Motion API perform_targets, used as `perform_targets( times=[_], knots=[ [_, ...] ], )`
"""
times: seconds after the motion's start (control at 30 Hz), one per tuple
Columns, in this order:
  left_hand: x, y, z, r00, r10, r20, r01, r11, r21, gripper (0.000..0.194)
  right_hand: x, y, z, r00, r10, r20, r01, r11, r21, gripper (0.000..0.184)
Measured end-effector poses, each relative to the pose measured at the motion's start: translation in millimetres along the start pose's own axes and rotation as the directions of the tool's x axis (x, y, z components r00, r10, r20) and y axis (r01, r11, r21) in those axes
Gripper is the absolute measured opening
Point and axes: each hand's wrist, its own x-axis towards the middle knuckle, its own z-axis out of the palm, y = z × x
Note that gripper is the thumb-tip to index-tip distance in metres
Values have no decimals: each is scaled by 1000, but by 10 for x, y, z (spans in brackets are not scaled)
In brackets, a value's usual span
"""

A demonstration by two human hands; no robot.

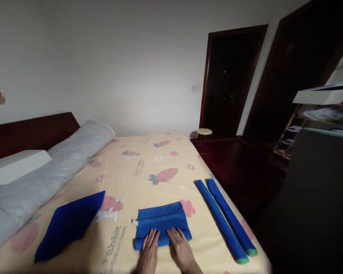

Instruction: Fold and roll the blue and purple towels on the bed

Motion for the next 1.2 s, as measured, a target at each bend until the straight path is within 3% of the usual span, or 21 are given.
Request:
perform_targets(
  times=[0.17,0.3,0.47,0.67,0.8,0.93,1.03,1.1,1.2],
  knots=[
    [-42,-269,-108,992,-19,-126,31,995,98,44,-68,181,-165,991,93,-94,-99,993,-59,45],
    [-49,-175,-68,977,-46,-210,75,988,133,45,-56,47,-245,981,150,-121,-155,988,-31,39],
    [-17,109,-130,992,-97,-78,103,991,83,63,45,-169,-265,987,158,-22,-157,987,11,35],
    [150,295,-303,1000,9,-1,-9,1000,-25,47,218,-270,-172,985,129,113,-136,989,60,40],
    [80,32,-339,998,-41,-39,41,999,-4,40,108,-70,-209,986,158,50,-160,987,24,40],
    [-87,-301,-292,968,-177,-176,195,977,86,39,-125,216,-274,982,173,-80,-177,984,-35,46],
    [-70,-266,-185,924,-255,-283,300,945,128,41,-123,183,-257,986,129,-110,-134,990,-46,46],
    [23,-104,-86,950,-177,-256,212,970,115,48,-8,25,-194,995,79,-64,-80,997,-7,45],
    [172,134,49,992,15,-125,-8,998,63,49,197,-224,-72,998,35,48,-39,996,81,46]
  ],
)
